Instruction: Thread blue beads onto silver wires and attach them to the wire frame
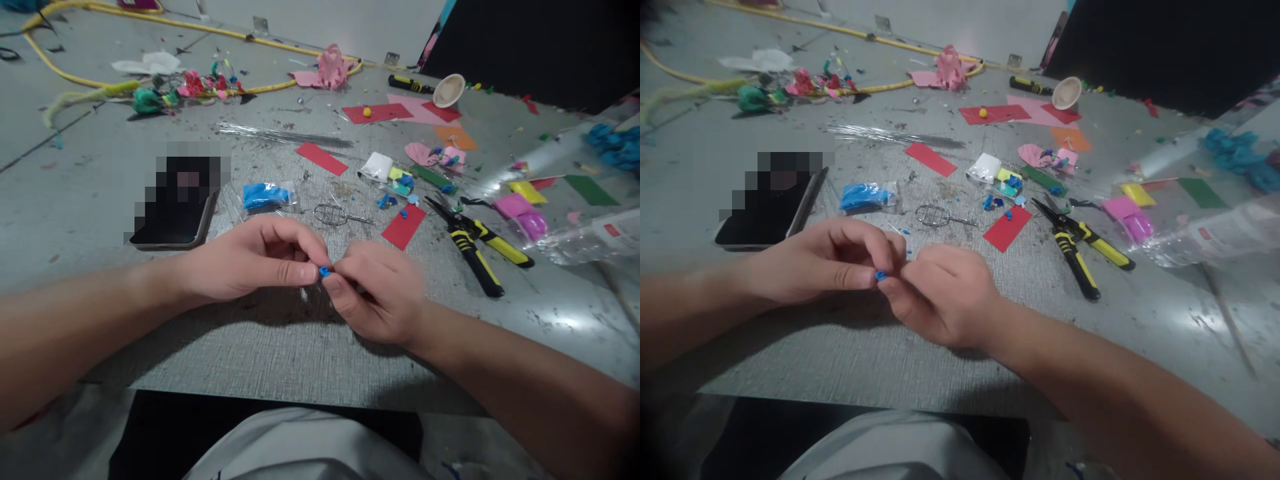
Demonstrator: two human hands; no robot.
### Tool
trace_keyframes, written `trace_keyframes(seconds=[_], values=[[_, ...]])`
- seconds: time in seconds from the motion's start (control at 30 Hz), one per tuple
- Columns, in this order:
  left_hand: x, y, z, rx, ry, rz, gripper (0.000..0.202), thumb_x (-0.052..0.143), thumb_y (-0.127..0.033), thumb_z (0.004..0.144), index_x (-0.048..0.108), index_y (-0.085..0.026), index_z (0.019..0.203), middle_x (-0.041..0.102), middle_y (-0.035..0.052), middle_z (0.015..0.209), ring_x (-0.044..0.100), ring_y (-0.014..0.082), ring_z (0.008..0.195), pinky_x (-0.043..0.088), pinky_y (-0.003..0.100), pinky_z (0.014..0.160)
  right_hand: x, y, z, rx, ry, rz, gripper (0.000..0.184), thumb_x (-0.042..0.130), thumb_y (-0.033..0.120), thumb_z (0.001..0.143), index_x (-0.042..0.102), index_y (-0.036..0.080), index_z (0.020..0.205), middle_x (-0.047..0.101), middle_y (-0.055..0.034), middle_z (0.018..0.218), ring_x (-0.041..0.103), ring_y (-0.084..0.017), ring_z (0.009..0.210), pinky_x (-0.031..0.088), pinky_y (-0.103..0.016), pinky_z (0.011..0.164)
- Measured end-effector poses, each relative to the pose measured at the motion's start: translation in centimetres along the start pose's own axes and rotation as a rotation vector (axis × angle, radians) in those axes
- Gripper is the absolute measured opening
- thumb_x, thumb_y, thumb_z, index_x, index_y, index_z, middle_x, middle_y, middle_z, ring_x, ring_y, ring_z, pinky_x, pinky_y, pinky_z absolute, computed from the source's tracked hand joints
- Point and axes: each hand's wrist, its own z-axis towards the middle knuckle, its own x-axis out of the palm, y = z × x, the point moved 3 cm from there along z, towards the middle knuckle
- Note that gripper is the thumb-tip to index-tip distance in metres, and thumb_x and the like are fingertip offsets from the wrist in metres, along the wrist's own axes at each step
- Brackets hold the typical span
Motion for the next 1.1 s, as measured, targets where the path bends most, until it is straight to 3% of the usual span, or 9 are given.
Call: trace_keyframes(seconds=[0.17, 0.43, 0.8, 1.1], values=[[0.0, -0.14, 0.08, 0.012, -0.005, -0.001, 0.025, 0.097, -0.034, 0.079, 0.078, -0.018, 0.076, 0.071, 0.0032, 0.076, 0.066, 0.0145, 0.072, 0.058, 0.025, 0.068, 0.01, 0.1, -0.05, 0.009, -0.009, 0.0, 0.032, 0.054, 0.023, 0.108, 0.057, 0.022, 0.076, 0.057, 0.0029, 0.063, 0.049, -0.011, 0.057, 0.039, -0.028, 0.057], [0.03, 0.06, 0.04, -0.017, -0.003, -0.021, 0.023, 0.095, -0.035, 0.083, 0.08, -0.017, 0.081, 0.073, 0.0038, 0.079, 0.067, 0.0147, 0.072, 0.059, 0.027, 0.073, 0.02, 0.24, -0.08, 0.012, -0.049, -0.019, 0.032, 0.056, 0.021, 0.106, 0.055, 0.022, 0.074, 0.055, 0.0037, 0.061, 0.048, -0.011, 0.056, 0.038, -0.028, 0.057], [0.11, -0.21, 0.06, 0.024, 0.003, 0.026, 0.023, 0.092, -0.038, 0.086, 0.082, -0.018, 0.084, 0.073, 0.0052, 0.078, 0.067, 0.0161, 0.07, 0.06, 0.03, 0.075, 0.05, 0.21, -0.2, -0.016, 0.031, -0.039, 0.036, 0.053, 0.026, 0.109, 0.056, 0.023, 0.074, 0.055, 0.0028, 0.062, 0.049, -0.012, 0.057, 0.039, -0.028, 0.058], [-0.12, -0.54, 0.11, 0.105, 0.074, 0.111, 0.007, 0.088, -0.028, 0.089, 0.086, -0.021, 0.091, 0.075, 0.0048, 0.08, 0.07, 0.0168, 0.075, 0.062, 0.029, 0.079, 0.11, -0.15, -0.05, -0.006, 0.01, 0.04, 0.038, 0.055, 0.029, 0.11, 0.054, 0.022, 0.073, 0.052, 0.0045, 0.06, 0.048, -0.01, 0.056, 0.037, -0.026, 0.057]])
